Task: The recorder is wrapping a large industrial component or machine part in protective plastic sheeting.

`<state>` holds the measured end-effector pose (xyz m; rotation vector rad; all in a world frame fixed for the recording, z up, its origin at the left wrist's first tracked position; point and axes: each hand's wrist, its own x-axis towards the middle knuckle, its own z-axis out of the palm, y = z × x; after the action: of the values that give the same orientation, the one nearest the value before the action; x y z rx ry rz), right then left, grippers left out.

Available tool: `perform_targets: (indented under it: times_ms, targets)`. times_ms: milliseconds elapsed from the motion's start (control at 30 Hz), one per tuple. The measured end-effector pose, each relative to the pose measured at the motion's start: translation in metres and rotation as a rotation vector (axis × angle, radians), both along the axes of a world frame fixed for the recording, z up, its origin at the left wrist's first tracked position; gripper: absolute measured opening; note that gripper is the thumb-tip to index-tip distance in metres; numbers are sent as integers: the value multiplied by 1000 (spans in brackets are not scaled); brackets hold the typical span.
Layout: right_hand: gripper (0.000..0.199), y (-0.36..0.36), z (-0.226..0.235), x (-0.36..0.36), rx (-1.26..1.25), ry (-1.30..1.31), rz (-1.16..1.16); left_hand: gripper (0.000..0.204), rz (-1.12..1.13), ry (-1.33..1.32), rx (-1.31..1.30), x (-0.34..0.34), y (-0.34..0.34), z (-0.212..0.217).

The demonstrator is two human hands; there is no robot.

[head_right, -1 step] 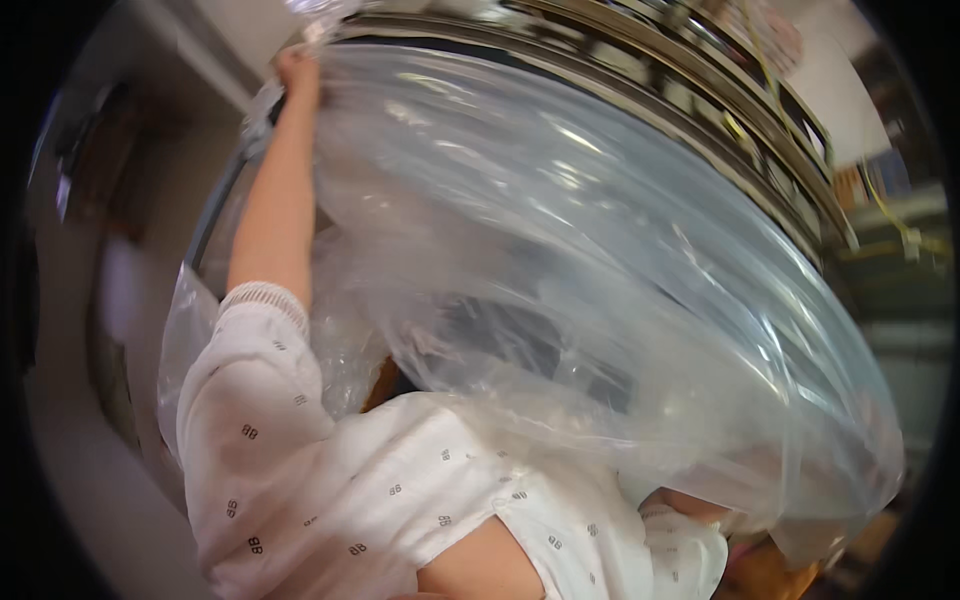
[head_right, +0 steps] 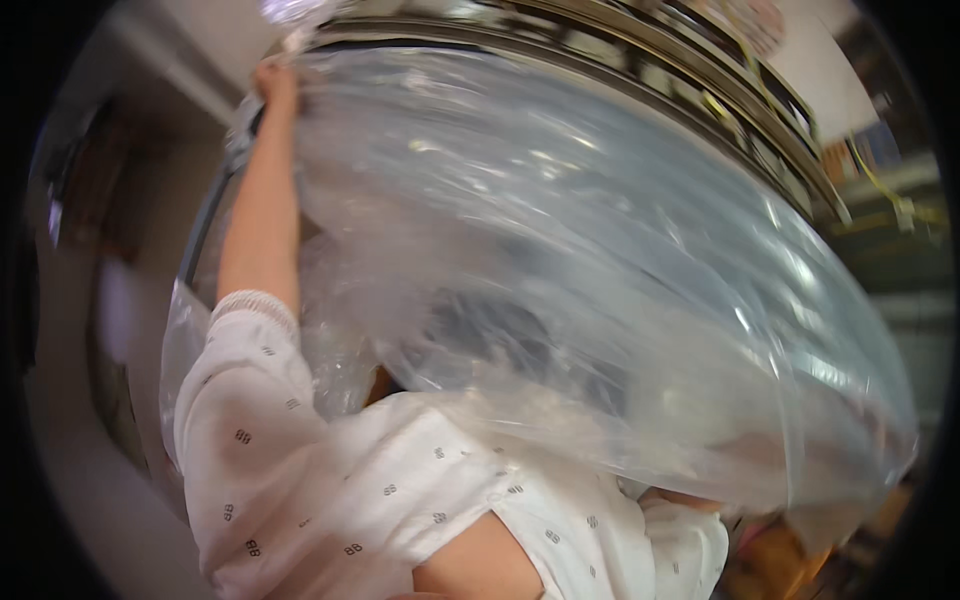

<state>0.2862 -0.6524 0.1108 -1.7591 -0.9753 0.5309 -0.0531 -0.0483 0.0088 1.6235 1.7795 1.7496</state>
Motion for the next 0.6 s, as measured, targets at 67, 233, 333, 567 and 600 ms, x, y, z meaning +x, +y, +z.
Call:
perform_targets:
  times_ms: [67, 233, 333, 567, 600]
  targets:
    - [24, -6, -18, -26, -32, -73, 59, 22, -46, -6, 19, -12, 18, -14]
    - [30, -23, -66, -46, 30, -109, 86, 18, -347, -248, -234, -51, 78, -39]
    - [24, -110, -39, 43, 130, -528, -620, 16, -490, -294, -414, -64, 88, -34]
    - [26, -331, 178, 217, -96, -910, -1113, 20, -748, -8, -29, 22, 16, -34]
    - [24, -314, 190, 224, -281, -1114, -1057, 25, -663, -26, -61, 30, 11, -33]
